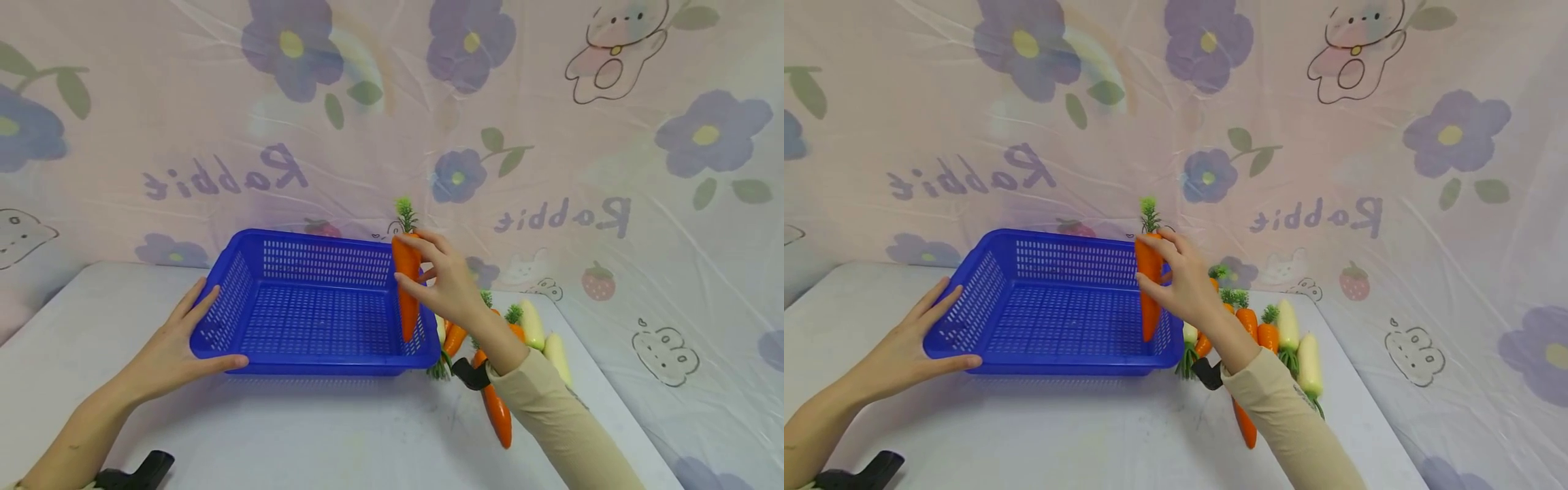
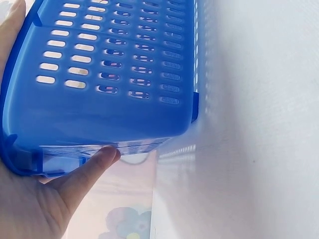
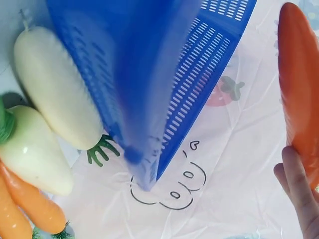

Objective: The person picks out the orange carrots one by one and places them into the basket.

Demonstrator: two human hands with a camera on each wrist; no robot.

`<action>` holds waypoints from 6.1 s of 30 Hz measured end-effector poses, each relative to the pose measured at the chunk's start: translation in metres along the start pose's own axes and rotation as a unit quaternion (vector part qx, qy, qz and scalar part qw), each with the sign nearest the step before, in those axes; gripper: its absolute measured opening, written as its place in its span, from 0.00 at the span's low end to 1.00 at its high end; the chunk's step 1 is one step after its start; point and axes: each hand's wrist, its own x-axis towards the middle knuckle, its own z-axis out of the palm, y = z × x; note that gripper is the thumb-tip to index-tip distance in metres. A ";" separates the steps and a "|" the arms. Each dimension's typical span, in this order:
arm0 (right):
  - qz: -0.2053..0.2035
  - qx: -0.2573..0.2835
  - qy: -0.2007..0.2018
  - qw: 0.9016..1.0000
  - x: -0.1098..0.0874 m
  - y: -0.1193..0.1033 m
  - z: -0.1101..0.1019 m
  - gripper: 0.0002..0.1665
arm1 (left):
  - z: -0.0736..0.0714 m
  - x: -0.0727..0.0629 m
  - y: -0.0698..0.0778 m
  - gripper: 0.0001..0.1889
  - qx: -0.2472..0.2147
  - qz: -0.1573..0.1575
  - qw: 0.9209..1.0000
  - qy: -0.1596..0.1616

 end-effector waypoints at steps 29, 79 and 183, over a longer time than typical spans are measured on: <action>0.023 0.016 -0.057 0.998 0.038 -0.012 0.033 0.33 | 0.003 -0.002 0.000 0.63 -0.010 0.007 1.000 0.011; -0.022 0.100 -0.125 0.987 0.076 -0.010 0.100 0.33 | 0.003 -0.002 0.003 0.63 -0.011 -0.005 1.000 0.012; 0.048 0.116 -0.341 0.932 0.099 -0.039 0.163 0.31 | 0.003 -0.002 0.004 0.60 -0.013 -0.009 1.000 0.015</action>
